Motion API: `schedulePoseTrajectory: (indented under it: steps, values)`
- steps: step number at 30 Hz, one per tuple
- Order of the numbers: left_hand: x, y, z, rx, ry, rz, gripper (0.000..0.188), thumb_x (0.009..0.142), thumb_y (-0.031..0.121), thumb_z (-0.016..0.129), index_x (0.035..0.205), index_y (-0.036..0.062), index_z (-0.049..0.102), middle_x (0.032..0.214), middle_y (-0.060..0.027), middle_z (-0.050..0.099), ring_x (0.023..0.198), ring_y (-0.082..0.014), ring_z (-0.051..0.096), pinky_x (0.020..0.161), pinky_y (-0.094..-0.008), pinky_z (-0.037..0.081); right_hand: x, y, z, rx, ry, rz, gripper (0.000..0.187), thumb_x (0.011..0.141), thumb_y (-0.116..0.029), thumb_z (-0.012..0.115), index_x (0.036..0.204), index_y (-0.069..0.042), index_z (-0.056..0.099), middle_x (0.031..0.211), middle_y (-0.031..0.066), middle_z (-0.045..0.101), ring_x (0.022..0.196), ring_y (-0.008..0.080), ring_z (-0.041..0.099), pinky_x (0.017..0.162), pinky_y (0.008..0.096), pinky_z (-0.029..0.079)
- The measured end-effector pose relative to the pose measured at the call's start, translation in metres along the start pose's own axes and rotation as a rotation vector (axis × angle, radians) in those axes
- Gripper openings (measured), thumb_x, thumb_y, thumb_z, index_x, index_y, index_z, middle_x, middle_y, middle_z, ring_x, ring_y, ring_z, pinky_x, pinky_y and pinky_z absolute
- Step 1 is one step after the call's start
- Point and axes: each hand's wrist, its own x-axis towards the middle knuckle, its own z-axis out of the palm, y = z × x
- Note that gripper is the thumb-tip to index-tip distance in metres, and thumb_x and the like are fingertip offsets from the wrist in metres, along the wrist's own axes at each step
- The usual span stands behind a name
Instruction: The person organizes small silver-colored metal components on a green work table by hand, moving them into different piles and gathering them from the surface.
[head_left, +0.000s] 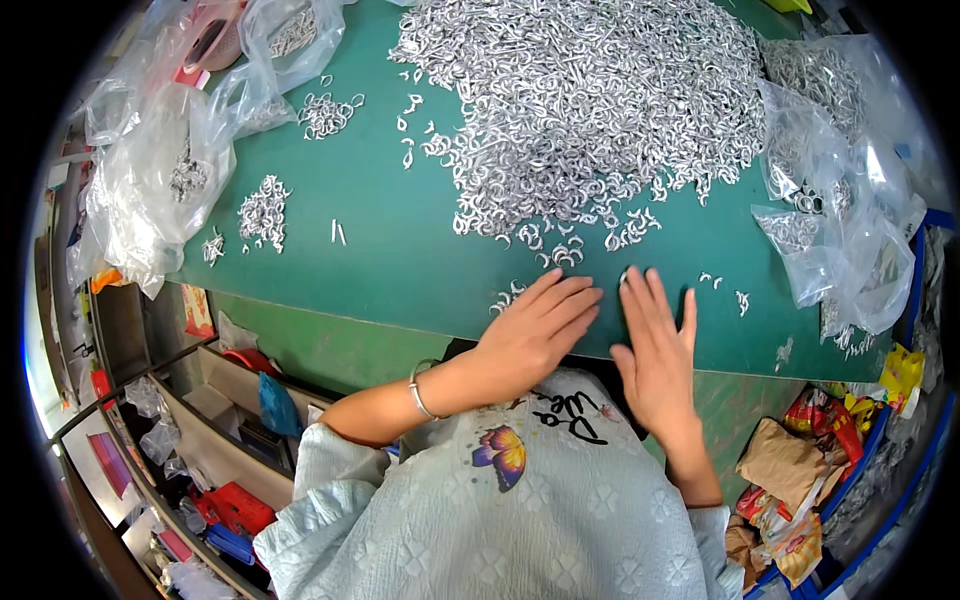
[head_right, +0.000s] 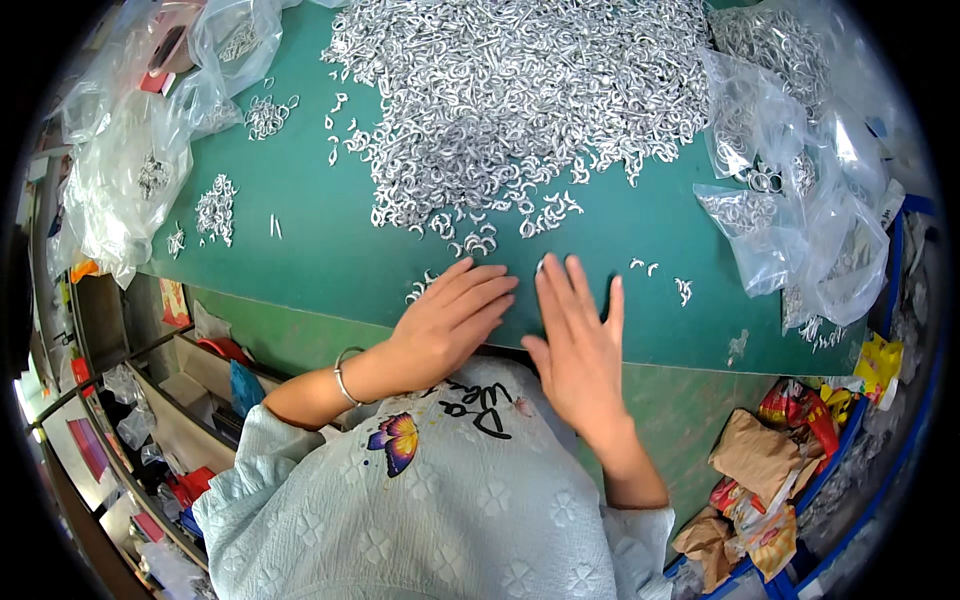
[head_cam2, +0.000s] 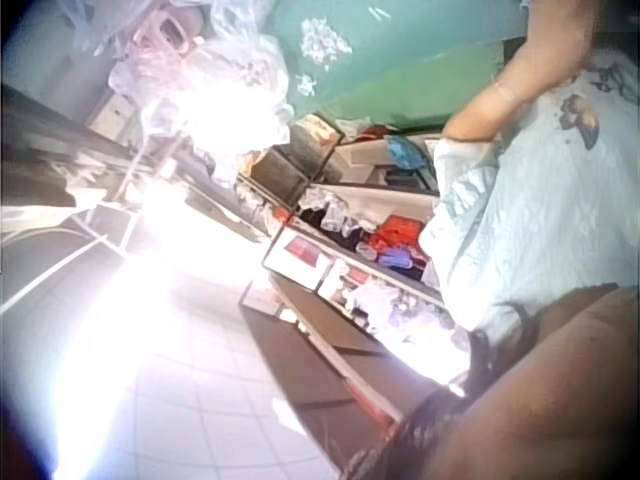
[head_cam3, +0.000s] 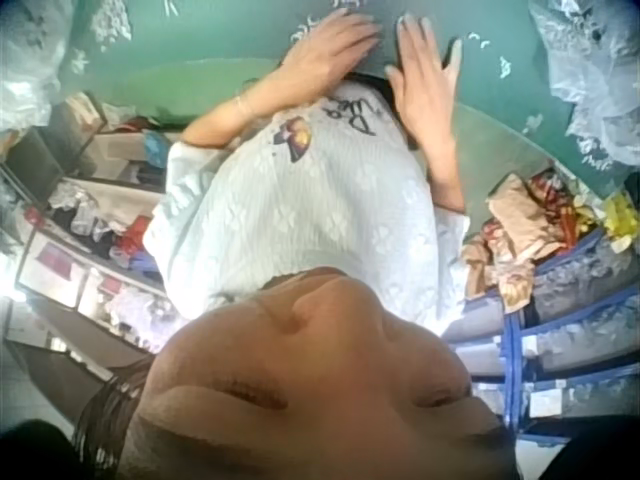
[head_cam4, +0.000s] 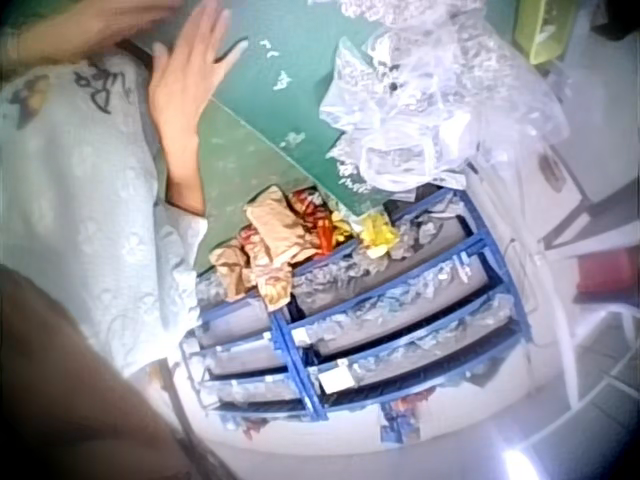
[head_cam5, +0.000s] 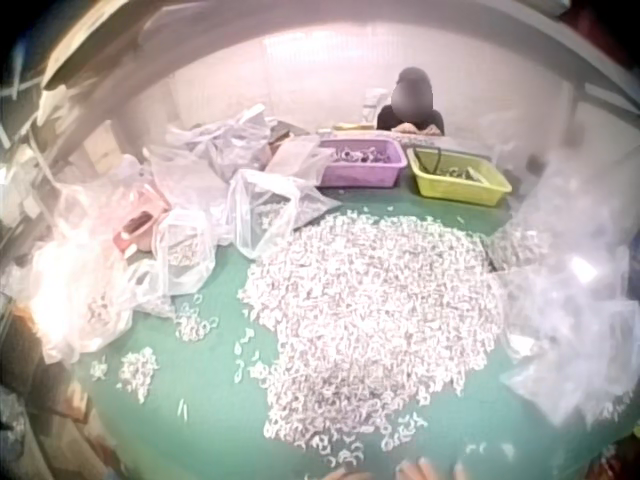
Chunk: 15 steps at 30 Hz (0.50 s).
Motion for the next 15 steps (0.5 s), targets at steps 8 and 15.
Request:
schedulePoseTrajectory:
  steps: [8, 15]
  values:
    - [0.034, 0.008, 0.002, 0.086, 0.014, -0.057, 0.042, 0.081, 0.006, 0.062, 0.12, -0.0075, 0.058, 0.136, -0.0186, 0.051, 0.129, -0.0343, 0.048, 0.111, -0.0535, 0.033, 0.025, 0.014, -0.003, 0.014, 0.169, -0.007, 0.058, 0.087, -0.013, 0.064, 0.141, 0.001, 0.046, 0.153, 0.0115, 0.038, 0.144, 0.0343, 0.031, 0.114, 0.0643, 0.016]
    - [0.024, 0.003, -0.004, 0.087, -0.085, -0.056, 0.041, 0.079, 0.005, 0.058, 0.118, -0.0063, 0.06, 0.139, -0.0183, 0.049, 0.134, -0.0336, 0.044, 0.113, -0.0561, 0.028, 0.001, 0.007, -0.007, -0.07, -0.04, 0.035, 0.056, 0.086, -0.013, 0.065, 0.138, 0.0, 0.049, 0.153, 0.0098, 0.037, 0.145, 0.0338, 0.029, 0.114, 0.0643, 0.015]
